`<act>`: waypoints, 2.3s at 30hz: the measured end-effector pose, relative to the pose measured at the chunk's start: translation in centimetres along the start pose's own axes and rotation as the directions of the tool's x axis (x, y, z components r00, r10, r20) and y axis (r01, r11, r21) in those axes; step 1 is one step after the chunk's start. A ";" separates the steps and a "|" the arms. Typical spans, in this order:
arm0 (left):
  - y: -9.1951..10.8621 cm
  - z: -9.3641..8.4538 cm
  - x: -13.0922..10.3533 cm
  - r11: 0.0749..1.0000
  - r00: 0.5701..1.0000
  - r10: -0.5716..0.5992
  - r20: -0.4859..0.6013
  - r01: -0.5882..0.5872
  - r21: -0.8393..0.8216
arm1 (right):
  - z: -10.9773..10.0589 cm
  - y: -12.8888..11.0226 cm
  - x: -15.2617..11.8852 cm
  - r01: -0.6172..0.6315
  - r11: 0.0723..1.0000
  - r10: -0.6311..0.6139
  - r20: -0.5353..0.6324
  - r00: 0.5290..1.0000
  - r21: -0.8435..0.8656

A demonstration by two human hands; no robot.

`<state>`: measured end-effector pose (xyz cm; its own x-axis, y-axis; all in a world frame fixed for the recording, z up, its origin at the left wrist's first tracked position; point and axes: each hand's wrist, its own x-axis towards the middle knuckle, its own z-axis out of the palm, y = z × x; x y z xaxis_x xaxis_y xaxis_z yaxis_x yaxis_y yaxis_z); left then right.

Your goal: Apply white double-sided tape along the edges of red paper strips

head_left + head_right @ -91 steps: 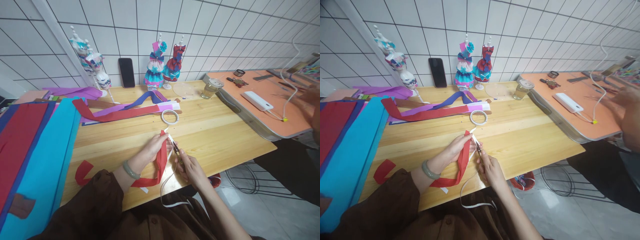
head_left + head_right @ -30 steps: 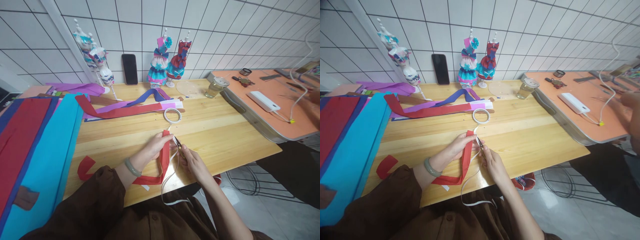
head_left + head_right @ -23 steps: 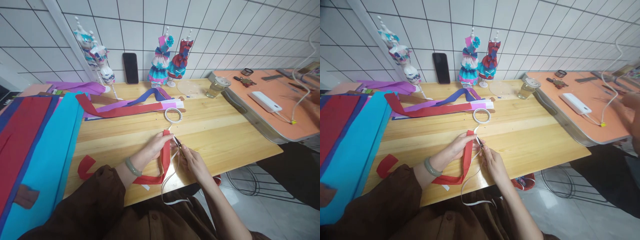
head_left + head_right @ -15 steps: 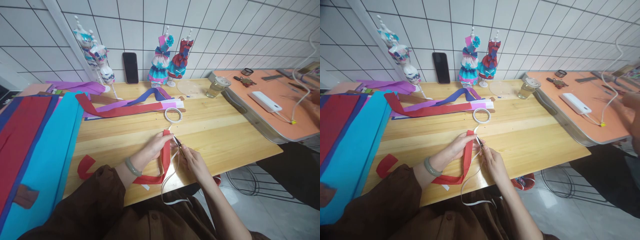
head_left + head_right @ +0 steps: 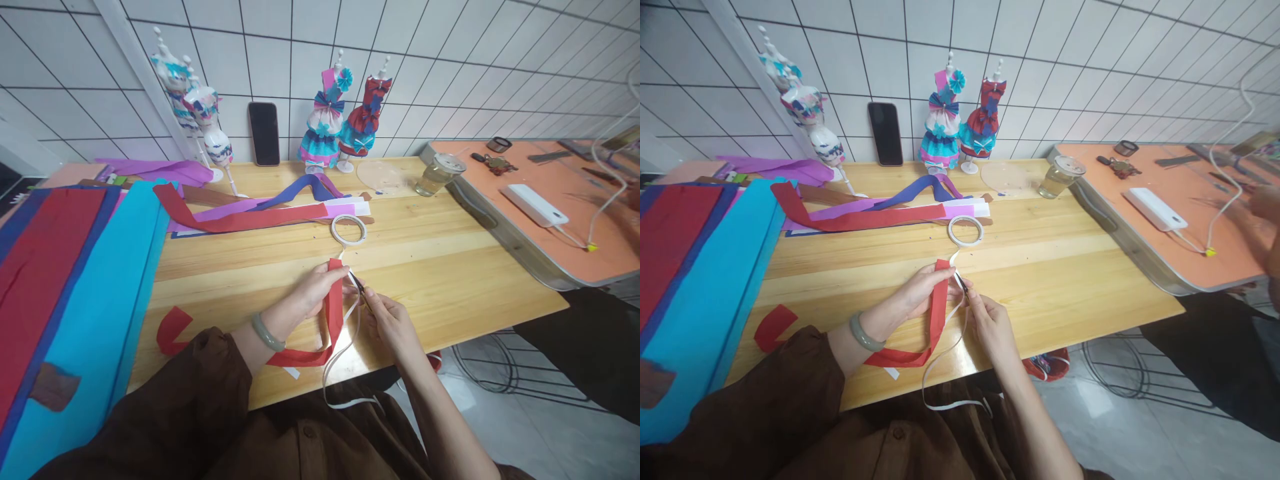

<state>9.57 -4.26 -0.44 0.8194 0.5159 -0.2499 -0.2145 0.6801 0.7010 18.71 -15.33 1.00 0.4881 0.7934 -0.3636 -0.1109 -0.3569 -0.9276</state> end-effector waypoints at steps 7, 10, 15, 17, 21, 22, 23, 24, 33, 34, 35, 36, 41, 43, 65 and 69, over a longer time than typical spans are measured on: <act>0.2 -0.2 0.1 1.000 0.999 -0.030 0.029 0.031 -0.006 | -0.1 0.0 0.0 0.016 1.000 -0.016 -0.011 1.000 -0.016; 0.2 -0.3 0.0 1.000 0.998 -0.030 0.053 0.030 0.002 | -0.2 -0.1 0.0 0.031 0.999 -0.031 -0.007 0.999 -0.028; 0.1 -0.5 0.1 0.999 0.998 -0.036 0.055 0.034 0.034 | -0.3 -0.1 0.1 0.017 1.000 -0.017 0.003 1.000 0.002; 0.0 -0.6 0.2 0.999 0.997 -0.029 0.072 0.026 0.042 | -0.3 0.0 0.2 0.005 1.000 -0.005 0.007 1.000 0.020; 0.0 -0.8 0.2 0.999 0.992 -0.025 0.121 0.023 0.025 | -0.5 0.1 0.3 0.003 1.000 -0.003 0.002 1.000 0.001; 0.0 -0.9 0.2 1.000 0.991 -0.025 0.128 0.023 0.019 | -0.5 0.0 0.2 0.008 1.000 -0.008 -0.001 1.000 -0.010; 0.0 -0.9 0.2 1.000 0.990 -0.028 0.135 0.026 0.014 | -0.6 0.0 0.2 0.009 1.000 -0.010 -0.003 1.000 -0.019; 0.1 -0.8 0.2 0.999 0.989 -0.032 0.142 0.030 0.011 | -0.6 -0.1 0.2 0.009 1.000 -0.009 -0.005 1.000 -0.027; 0.3 -0.5 0.0 0.999 0.987 0.006 0.159 -0.013 0.042 | -0.8 0.0 0.1 -0.015 1.000 0.015 -0.013 1.000 0.004; 0.2 -0.5 0.0 0.999 0.990 0.016 0.142 -0.022 0.040 | -0.7 0.1 0.1 -0.018 1.000 0.018 -0.006 1.000 0.015; 0.1 -0.5 0.1 0.999 0.992 0.026 0.126 -0.031 0.039 | -0.6 0.2 0.1 -0.024 0.999 0.024 0.000 1.000 0.029; 0.0 -0.5 0.2 0.998 0.993 0.034 0.114 -0.038 0.040 | -0.5 0.2 0.1 -0.031 0.998 0.031 0.006 0.999 0.047; 0.0 -0.3 0.1 0.995 0.998 0.038 0.057 -0.043 0.089 | -0.2 0.0 0.2 -0.072 0.990 0.069 0.024 0.997 0.121; 0.2 -0.3 0.0 0.993 0.999 0.019 0.029 -0.022 0.120 | -0.2 0.0 0.2 -0.079 0.988 0.078 0.014 0.997 0.130; -0.2 -0.1 0.3 0.971 0.994 0.097 -0.049 -0.083 0.222 | -0.3 0.3 0.2 0.113 0.983 -0.121 -0.048 0.991 -0.147; -0.3 -0.1 0.4 0.969 0.992 0.101 -0.076 -0.081 0.232 | -0.3 0.4 0.1 0.116 0.983 -0.124 -0.050 0.991 -0.142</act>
<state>9.88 -4.23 -0.85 0.7509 0.6200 -0.2277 -0.1509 0.4967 0.8547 18.96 -15.46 0.64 0.5407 0.8061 -0.2406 0.0708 -0.3286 -0.9418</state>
